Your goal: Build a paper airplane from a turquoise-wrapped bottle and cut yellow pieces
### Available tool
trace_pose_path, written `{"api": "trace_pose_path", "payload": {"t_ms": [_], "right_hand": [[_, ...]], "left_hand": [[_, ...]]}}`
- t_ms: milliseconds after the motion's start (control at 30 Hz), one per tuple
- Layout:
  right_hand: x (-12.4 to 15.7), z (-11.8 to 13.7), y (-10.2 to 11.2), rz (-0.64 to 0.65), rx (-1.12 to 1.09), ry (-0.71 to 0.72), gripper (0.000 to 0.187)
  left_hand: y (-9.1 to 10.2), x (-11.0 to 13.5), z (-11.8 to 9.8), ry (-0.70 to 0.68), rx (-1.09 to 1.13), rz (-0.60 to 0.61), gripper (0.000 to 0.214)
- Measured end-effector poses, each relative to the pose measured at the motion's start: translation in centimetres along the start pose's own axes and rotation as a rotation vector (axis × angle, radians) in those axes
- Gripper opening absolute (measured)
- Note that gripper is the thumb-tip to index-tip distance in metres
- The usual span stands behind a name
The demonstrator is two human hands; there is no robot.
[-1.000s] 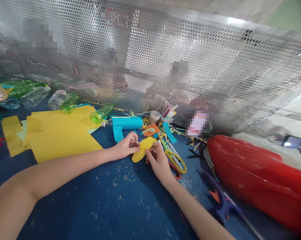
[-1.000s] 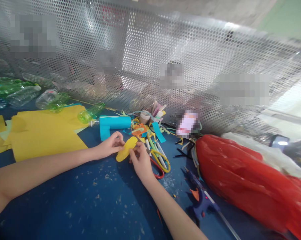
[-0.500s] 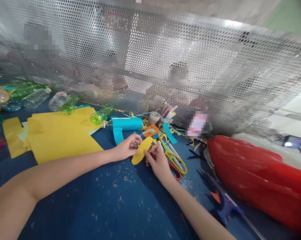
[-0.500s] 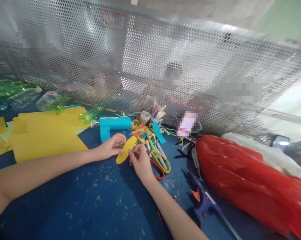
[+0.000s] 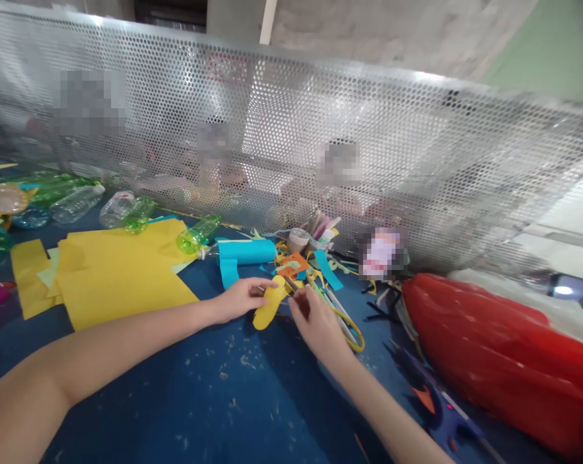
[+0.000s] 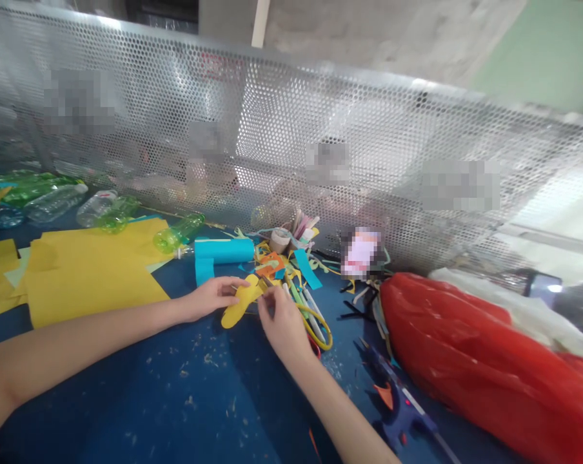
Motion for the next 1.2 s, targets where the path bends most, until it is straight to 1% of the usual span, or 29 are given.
{"api": "trace_pose_path", "payload": {"t_ms": [33, 67, 133, 167, 233, 300, 333, 400, 533, 600, 633, 700, 767, 800, 833, 900, 967, 1033, 1067, 1200], "right_hand": [[-0.4, -0.2, 0.7, 0.003, 0.162, 0.057, 0.007], [-0.7, -0.6, 1.2, 0.035, 0.326, 0.085, 0.01], [-0.9, -1.9, 1.9, 0.177, 0.592, 0.052, 0.018], [-0.8, -2.6, 2.1, 0.268, 0.669, 0.014, 0.021], [-0.2, -3.5, 2.2, 0.442, 0.718, -0.049, 0.024], [0.2, -3.9, 2.0, 0.54, 0.701, -0.077, 0.024], [0.3, -4.0, 2.0, 0.556, 0.694, -0.087, 0.024], [0.1, -4.4, 1.9, 0.547, 0.687, -0.114, 0.021], [-1.1, -5.3, 2.2, 0.455, 0.658, -0.163, 0.014], [-1.8, -5.5, 2.6, 0.387, 0.596, -0.18, 0.02], [-2.0, -5.3, 2.7, 0.356, 0.496, -0.201, 0.025], [-2.0, -4.6, 2.7, 0.346, 0.141, -0.271, 0.036], [-1.5, -3.4, 2.6, 0.396, -0.25, -0.368, 0.044], [-1.2, -2.7, 2.6, 0.442, -0.374, -0.399, 0.046], [-0.8, -2.0, 2.7, 0.493, -0.443, -0.415, 0.047], [0.0, -1.0, 2.9, 0.593, -0.486, -0.456, 0.045], [0.7, -0.5, 3.2, 0.666, -0.49, -0.53, 0.044], [1.1, -0.3, 3.5, 0.701, -0.49, -0.604, 0.045], [1.2, -0.2, 3.6, 0.712, -0.481, -0.619, 0.046], [1.6, -0.4, 3.9, 0.769, -0.353, -0.545, 0.049]], "left_hand": [[0.1, -0.1, 0.2, 0.018, 0.012, -0.01, 0.043], [0.1, -0.1, 0.4, 0.034, 0.023, -0.018, 0.046], [0.2, -0.2, 0.7, 0.05, 0.051, -0.029, 0.05], [0.2, -0.3, 0.9, 0.052, 0.068, -0.032, 0.053], [0.2, -0.4, 1.1, 0.053, 0.093, -0.033, 0.057], [0.1, -0.5, 1.1, 0.05, 0.097, -0.033, 0.059], [0.1, -0.5, 1.1, 0.051, 0.093, -0.035, 0.06], [0.2, -0.5, 1.0, 0.054, 0.085, -0.046, 0.06], [0.4, -0.6, 0.9, 0.076, 0.101, -0.07, 0.061], [0.4, -0.6, 0.9, 0.08, 0.121, -0.071, 0.061], [0.4, -0.6, 0.9, 0.081, 0.131, -0.075, 0.061], [0.4, -0.6, 0.8, 0.08, 0.159, -0.09, 0.06], [0.5, -0.7, 0.5, 0.069, 0.193, -0.098, 0.058], [0.6, -0.8, 0.1, 0.056, 0.204, -0.103, 0.057], [0.7, -1.0, -0.3, 0.039, 0.209, -0.11, 0.055], [1.4, -1.4, -1.4, -0.003, 0.19, -0.14, 0.054], [2.1, -1.8, -2.6, -0.048, 0.14, -0.156, 0.056], [2.7, -2.1, -3.6, -0.081, 0.055, -0.144, 0.058], [2.9, -2.2, -3.9, -0.087, 0.012, -0.128, 0.059], [2.8, -2.1, -4.2, -0.076, -0.054, -0.007, 0.059]]}}
Point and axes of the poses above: each hand's wrist, its own x-axis away from the middle knuckle, its own y-axis out of the back of the hand, z = x × y, the point moved 7 cm from there along -x, towards the middle knuckle, and after that the axes turned 15 degrees about -z, right-handed, at the moved point
